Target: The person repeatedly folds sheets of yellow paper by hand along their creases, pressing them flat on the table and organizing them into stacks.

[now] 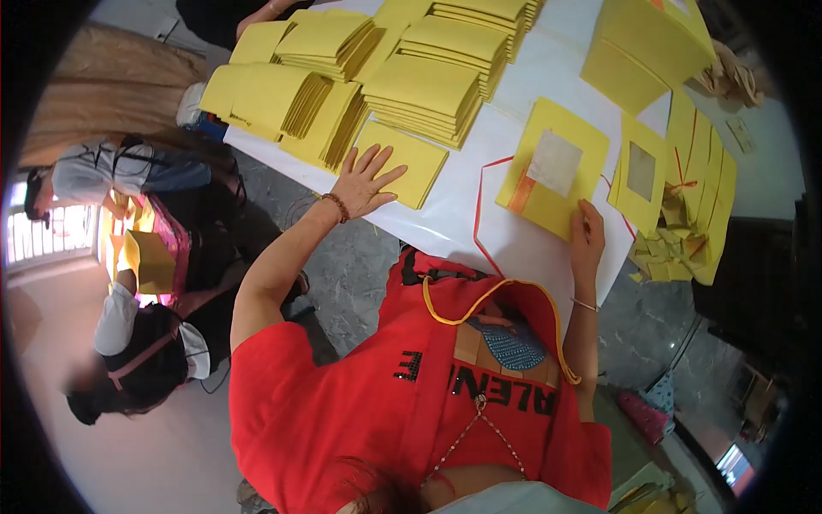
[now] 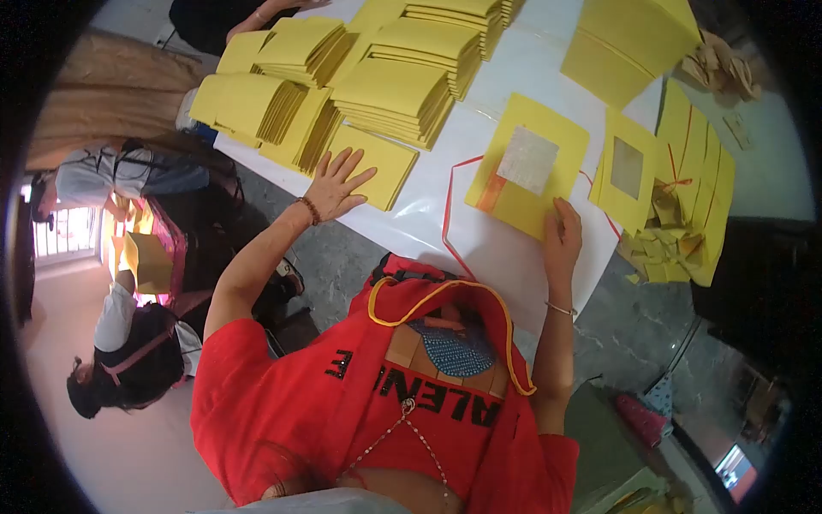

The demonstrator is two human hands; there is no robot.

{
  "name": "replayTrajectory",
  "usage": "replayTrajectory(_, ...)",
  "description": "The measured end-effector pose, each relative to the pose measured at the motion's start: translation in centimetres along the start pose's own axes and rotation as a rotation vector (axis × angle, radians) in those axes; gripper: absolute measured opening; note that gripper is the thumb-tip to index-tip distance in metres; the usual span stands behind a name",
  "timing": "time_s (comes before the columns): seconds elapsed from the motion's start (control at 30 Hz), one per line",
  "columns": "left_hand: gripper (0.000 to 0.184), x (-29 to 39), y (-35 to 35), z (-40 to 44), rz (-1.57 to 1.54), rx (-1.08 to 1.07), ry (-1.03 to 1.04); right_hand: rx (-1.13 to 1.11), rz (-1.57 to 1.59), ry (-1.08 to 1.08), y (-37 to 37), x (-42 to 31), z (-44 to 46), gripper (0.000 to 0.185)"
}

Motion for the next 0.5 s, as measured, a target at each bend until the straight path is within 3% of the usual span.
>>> replayTrajectory(0.23, 0.055, 0.5, -1.4, 0.7, 0.018, 0.026, 0.069, 0.145, -0.189, -0.173, -0.6, -1.3, -0.3, 0.030)
replayTrajectory(0.5, 0.046, 2.3, -4.7, 2.5, 0.060, 0.019, 0.107, 0.088, -0.314, -0.359, -1.2, -2.6, 0.6, 0.026)
Point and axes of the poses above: each hand's wrist, its own z-axis towards the middle knuckle, its own y-axis out of the palm, x = y × z, the point moved 5 cm from there along z, towards the middle knuckle, and after that the axes turned 6 degrees about -z, right-handed, at the moved point
